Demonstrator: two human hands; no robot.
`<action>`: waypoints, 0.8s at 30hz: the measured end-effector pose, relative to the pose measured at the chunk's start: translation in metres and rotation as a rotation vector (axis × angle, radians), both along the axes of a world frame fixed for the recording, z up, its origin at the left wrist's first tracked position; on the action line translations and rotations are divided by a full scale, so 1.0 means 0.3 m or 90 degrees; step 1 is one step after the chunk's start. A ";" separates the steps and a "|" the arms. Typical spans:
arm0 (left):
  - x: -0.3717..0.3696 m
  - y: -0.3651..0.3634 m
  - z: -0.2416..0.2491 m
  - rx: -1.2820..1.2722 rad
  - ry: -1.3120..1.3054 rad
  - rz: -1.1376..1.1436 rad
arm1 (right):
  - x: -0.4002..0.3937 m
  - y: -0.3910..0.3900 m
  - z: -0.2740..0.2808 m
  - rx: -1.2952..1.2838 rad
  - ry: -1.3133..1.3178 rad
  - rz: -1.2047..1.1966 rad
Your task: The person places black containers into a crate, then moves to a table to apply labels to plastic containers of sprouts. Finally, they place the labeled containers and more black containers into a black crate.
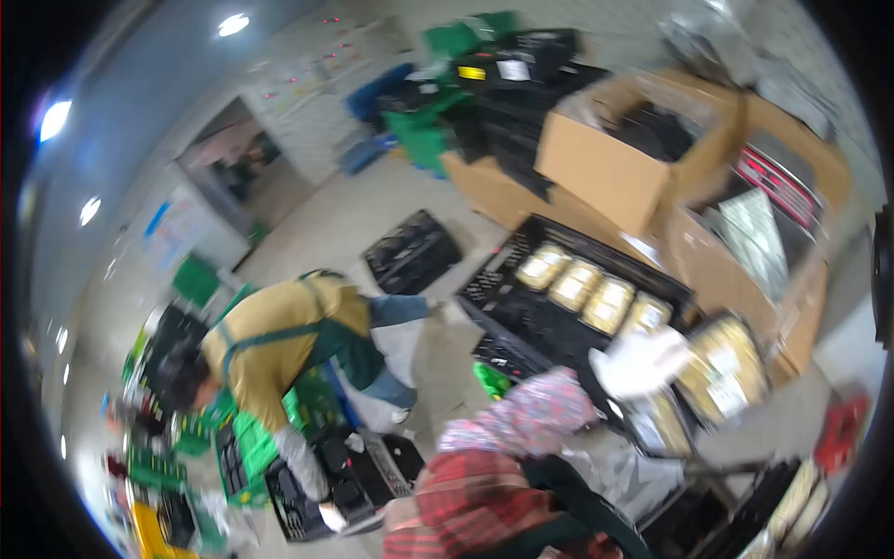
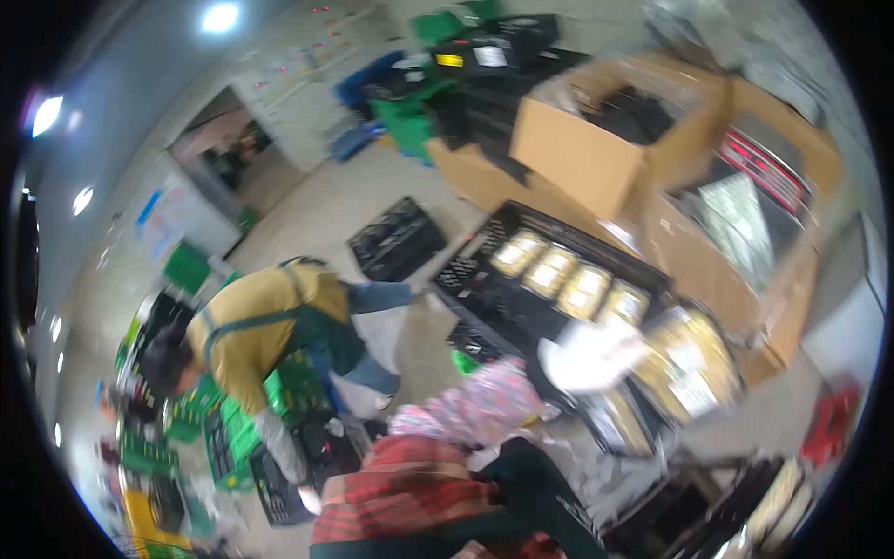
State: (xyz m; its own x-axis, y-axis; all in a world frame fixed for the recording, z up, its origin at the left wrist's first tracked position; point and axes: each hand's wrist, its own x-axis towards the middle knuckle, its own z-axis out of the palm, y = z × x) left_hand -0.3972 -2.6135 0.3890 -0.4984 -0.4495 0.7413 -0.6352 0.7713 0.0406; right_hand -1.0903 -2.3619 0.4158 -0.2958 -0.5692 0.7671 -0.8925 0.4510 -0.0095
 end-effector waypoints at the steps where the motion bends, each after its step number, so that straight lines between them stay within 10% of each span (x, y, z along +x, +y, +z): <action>1: 0.090 -0.033 -0.023 -0.001 -0.031 0.010 | 0.045 -0.011 0.026 -0.001 0.023 0.019; 5: 0.393 -0.117 0.018 0.172 0.191 0.181 | 0.196 -0.251 -0.084 0.106 -0.305 0.237; 9: 0.682 -0.270 -0.012 0.153 0.095 0.186 | 1.243 -0.727 0.060 0.174 -0.442 0.446; 19: 0.963 -0.679 -0.322 0.181 -0.485 0.225 | 2.082 -1.458 -0.424 0.255 0.240 0.781; 22: 1.005 -0.615 -0.704 0.109 -0.404 0.143 | 2.126 -1.411 -0.719 0.369 0.193 0.677; 24: 1.005 -0.583 -0.915 0.365 -0.408 0.293 | 2.197 -1.366 -0.876 0.456 0.148 0.641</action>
